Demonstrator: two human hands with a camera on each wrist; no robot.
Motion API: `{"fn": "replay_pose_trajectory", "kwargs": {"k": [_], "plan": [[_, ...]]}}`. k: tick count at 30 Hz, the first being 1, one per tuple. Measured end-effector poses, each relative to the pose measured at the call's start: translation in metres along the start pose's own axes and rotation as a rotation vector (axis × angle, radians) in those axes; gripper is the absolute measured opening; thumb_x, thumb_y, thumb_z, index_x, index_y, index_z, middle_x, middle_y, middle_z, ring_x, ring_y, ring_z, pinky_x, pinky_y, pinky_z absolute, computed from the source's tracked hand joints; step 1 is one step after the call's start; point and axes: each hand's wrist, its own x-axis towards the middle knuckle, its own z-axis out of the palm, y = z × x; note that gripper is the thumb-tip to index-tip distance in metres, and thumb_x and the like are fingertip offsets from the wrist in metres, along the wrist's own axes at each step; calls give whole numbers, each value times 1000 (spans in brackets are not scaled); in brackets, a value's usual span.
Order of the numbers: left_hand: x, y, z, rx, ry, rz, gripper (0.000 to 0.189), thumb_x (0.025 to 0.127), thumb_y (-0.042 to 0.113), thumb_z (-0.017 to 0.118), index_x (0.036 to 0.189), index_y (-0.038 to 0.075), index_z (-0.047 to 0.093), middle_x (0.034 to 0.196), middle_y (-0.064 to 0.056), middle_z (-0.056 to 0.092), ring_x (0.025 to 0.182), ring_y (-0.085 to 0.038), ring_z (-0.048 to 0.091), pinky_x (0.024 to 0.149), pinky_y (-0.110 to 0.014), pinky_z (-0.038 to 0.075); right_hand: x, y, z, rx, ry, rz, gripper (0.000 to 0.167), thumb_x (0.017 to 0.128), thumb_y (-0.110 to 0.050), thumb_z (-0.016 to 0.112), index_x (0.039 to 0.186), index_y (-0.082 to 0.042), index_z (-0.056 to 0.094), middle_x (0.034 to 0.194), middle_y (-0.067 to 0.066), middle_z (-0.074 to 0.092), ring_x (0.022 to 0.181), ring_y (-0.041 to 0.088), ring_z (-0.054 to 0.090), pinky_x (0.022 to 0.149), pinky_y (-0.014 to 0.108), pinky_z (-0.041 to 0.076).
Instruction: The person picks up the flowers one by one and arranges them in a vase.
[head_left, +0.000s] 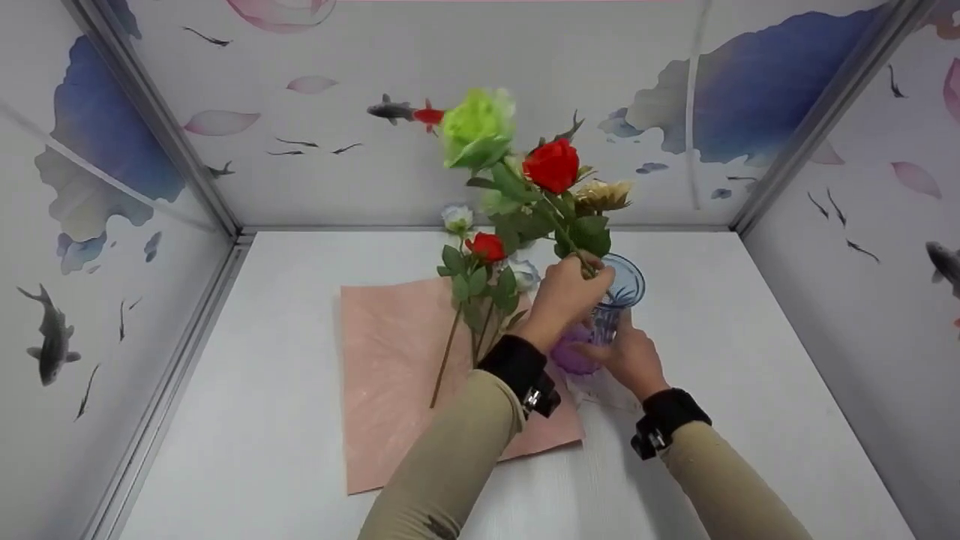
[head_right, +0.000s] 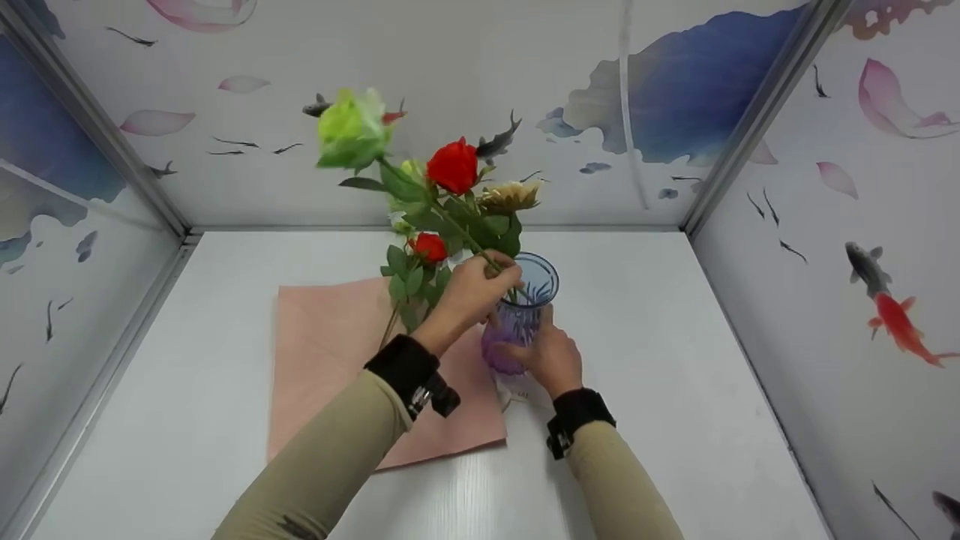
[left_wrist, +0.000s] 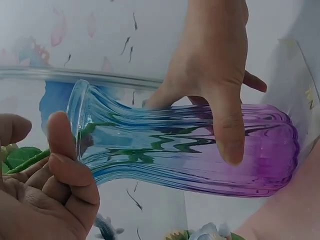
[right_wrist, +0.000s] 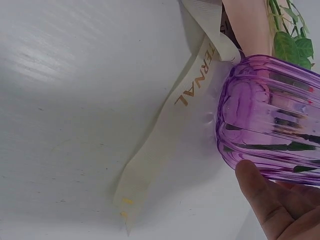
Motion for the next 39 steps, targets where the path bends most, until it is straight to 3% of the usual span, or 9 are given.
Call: {"fn": "replay_pose_trajectory", "kwargs": {"k": [4,8,13,21,28,33,39], "plan": [[-1,2,-2,-139,23,27,29,105,30,52,103,6,70,77,-1,71,43,-20,61,44,-30,45,1,0,0,6,-3,12,128,73,-71,80,155,6,19,108,29,69,83,30,64,71,42,53],[-1,2,-2,-157,32,20,28,105,24,49,97,5,68,79,3,73,43,-18,62,42,-28,44,2,0,-1,18,-15,29,131,71,-74,79,157,4,17,112,30,68,85,30,64,72,41,53],[0,0,0,-50,31,0,23,104,26,50,93,12,65,79,0,73,44,-16,61,43,-26,44,2,-1,0,25,-34,41,132,73,-74,78,160,-1,11,122,30,66,90,31,64,76,42,54],[0,0,1,79,115,-19,23,101,31,56,86,14,63,68,0,62,52,-15,60,55,-29,47,0,-2,-2,14,-38,51,131,73,-73,78,160,-2,12,125,33,64,103,38,67,87,51,56],[2,1,3,154,111,-15,6,95,21,61,94,16,64,87,2,63,78,-16,59,72,-29,48,0,-3,-1,16,-26,35,131,73,-74,78,159,0,13,114,30,68,93,33,67,79,47,56],[5,-1,6,215,145,18,24,96,23,60,113,8,69,105,-7,73,96,-23,69,83,-37,54,-1,0,0,11,5,2,127,73,-71,80,157,0,17,109,30,69,93,37,69,79,50,55],[8,-5,7,285,173,80,29,103,22,56,114,0,71,112,-17,74,105,-31,70,90,-42,55,-2,1,1,23,6,8,126,72,-71,80,157,-2,17,115,33,67,101,40,69,84,53,54]]}}
